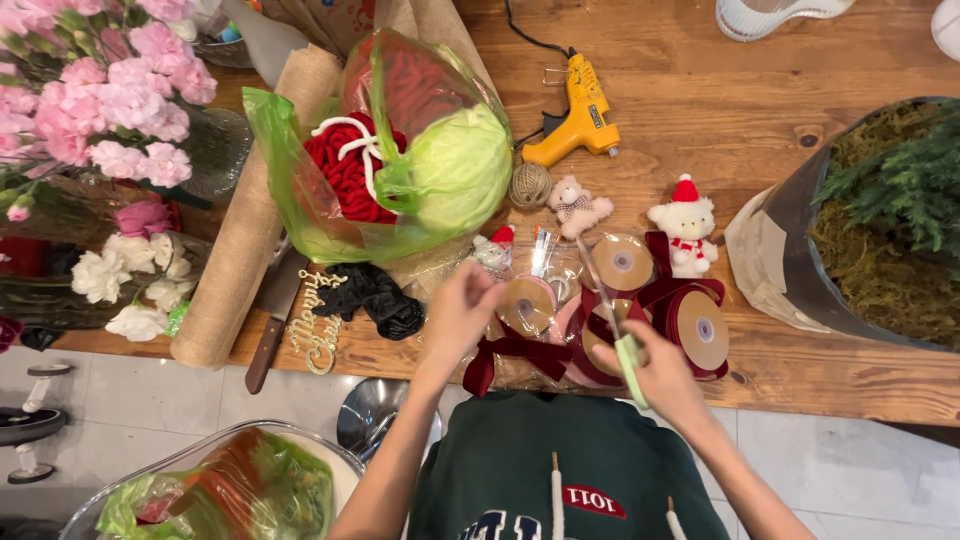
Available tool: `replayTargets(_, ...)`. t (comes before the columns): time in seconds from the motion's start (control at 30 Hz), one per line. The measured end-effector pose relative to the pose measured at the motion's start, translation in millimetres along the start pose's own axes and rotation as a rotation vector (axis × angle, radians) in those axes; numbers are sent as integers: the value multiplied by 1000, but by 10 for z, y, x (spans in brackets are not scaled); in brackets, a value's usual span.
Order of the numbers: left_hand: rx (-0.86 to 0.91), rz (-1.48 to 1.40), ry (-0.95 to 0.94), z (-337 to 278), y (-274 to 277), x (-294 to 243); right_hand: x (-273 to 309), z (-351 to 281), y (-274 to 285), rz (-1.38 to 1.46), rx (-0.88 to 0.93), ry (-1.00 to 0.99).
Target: The person unwraps a roll of red ribbon and measures a length against a potted plant. They then fold the ribbon into loops to form a bow shape, securing it with their fingers. Finally, they use scissors to trim the ends of the ribbon.
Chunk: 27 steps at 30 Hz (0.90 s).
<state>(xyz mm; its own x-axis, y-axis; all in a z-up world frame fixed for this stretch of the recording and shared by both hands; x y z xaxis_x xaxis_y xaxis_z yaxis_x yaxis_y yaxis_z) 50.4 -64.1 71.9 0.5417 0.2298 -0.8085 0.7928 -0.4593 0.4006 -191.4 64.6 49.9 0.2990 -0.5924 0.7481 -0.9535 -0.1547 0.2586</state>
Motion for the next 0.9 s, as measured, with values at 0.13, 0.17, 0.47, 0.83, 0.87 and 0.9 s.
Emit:
replayTargets(0.13,56,519,242,-284,96,557,110,9,343,-548,-205,-166)
replayTargets(0.17,49,516,243,-295,12,680,50,52,327,-552,-204,-160)
replayTargets(0.47,64,209,59,97,-66,601,123,267,308,-937,-134,-120)
replayTargets(0.83,543,204,-747,-323,810,-2936,2654,-777,1043,112,198,924)
replayTargets(0.87,542,214,-775,-441,867,-3188,2777,-879,1105,98,177,942)
replayTargets(0.9,527,258,-819,-569,923,-3435,2897,-979,1180,57,99,957)
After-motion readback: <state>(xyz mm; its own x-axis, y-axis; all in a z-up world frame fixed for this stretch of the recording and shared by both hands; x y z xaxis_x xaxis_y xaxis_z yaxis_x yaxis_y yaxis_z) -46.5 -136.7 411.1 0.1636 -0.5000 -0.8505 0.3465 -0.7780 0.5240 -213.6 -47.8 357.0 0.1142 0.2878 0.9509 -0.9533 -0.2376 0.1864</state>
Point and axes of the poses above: each hand's wrist, its own z-axis towards the middle knuckle, its own y-axis out of the back of the hand, x = y × z, the point moved 5 cm from there along z, towards the middle knuckle, and after that the axes turned 3 degrees about x, right-handed, at the moved point
